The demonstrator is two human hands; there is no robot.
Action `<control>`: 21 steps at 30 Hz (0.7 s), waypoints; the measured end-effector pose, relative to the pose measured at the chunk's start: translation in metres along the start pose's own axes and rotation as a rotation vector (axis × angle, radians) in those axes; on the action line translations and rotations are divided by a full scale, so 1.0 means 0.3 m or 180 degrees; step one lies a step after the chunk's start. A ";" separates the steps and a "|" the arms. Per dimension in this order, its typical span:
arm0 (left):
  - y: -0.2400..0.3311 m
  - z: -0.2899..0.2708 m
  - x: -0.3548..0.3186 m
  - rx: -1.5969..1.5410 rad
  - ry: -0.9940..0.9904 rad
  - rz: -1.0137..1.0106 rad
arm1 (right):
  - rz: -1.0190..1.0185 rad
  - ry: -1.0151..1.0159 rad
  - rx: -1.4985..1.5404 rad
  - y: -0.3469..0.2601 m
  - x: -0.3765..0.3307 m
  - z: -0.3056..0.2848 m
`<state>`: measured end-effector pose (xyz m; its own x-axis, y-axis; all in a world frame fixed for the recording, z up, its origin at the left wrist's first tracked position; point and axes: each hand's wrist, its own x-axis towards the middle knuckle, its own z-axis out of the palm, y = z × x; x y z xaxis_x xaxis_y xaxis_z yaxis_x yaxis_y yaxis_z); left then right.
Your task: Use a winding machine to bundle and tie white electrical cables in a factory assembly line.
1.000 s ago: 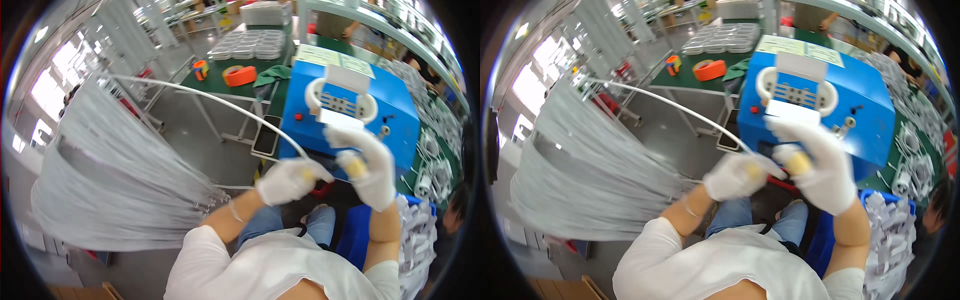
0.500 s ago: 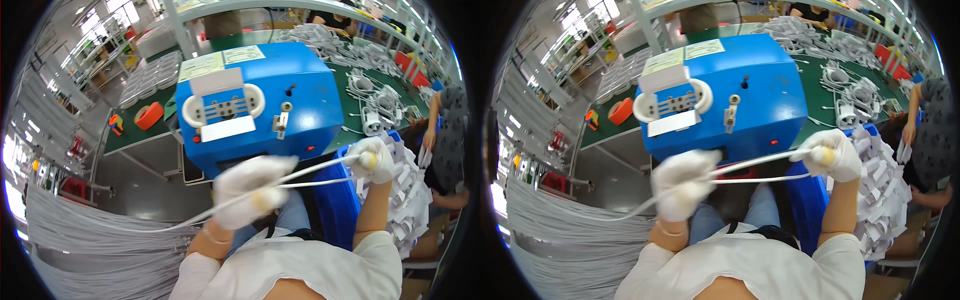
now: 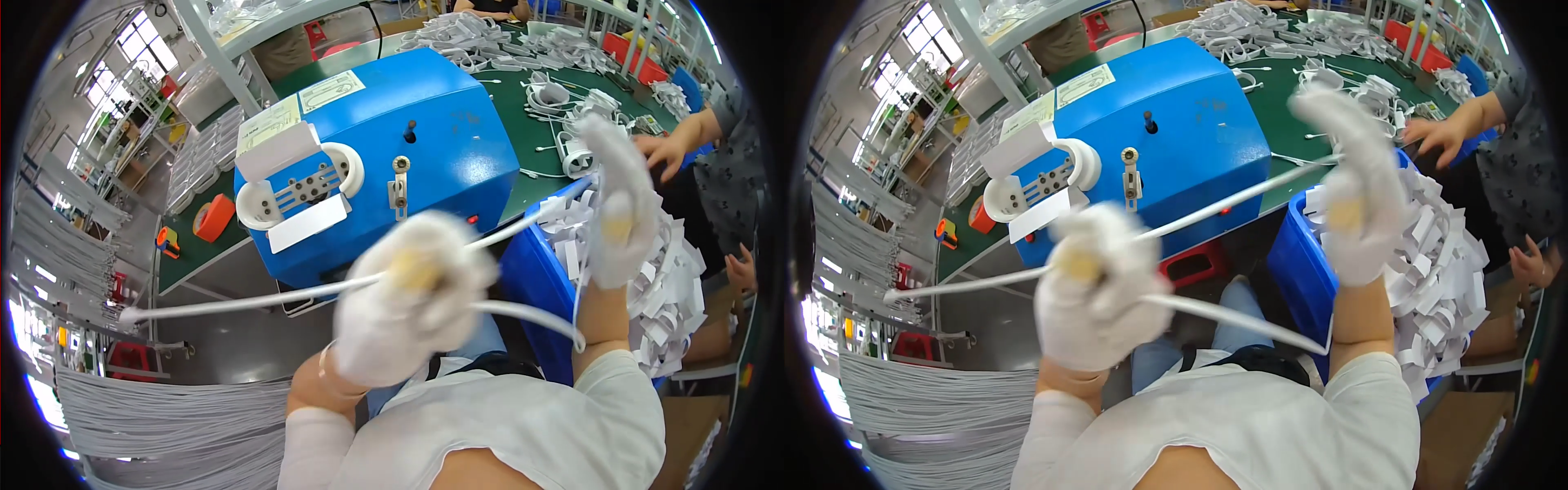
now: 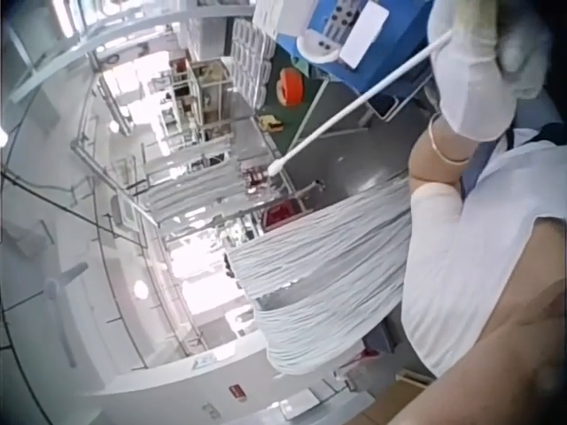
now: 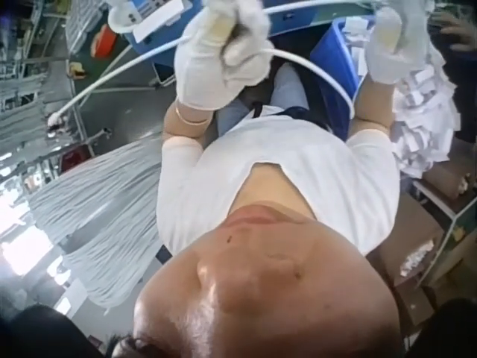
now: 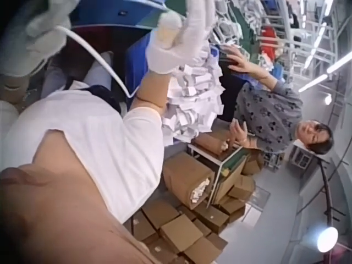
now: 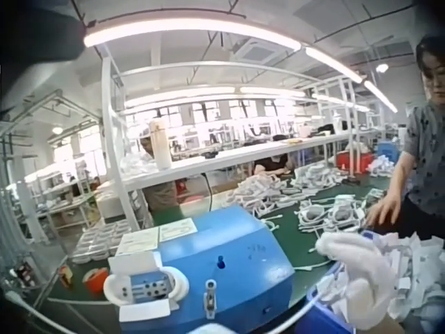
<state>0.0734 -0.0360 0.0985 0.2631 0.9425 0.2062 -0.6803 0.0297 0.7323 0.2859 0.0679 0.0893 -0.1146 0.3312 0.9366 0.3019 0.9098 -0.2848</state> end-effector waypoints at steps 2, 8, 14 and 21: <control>-0.005 0.063 0.059 -0.0431 -0.0337 -0.0449 | -0.0181 -0.0866 0.0898 -0.096 0.033 0.040; -0.064 -0.140 -0.032 0.1618 0.1277 0.1705 | 0.1306 -0.0999 0.0759 -0.035 -0.033 0.050; 0.055 -0.395 -0.208 0.1000 0.2160 0.1821 | 0.1388 -0.1316 0.0531 0.095 -0.086 0.113; 0.165 -0.438 -0.170 0.1907 0.2791 0.1590 | 0.1372 -0.1188 0.0748 0.101 -0.069 0.199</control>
<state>-0.0636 -0.0389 0.0391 -0.6625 0.7188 0.2108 -0.0825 -0.3497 0.9332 0.2409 0.1034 0.0491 -0.3649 0.7080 0.6046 0.1831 0.6913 -0.6990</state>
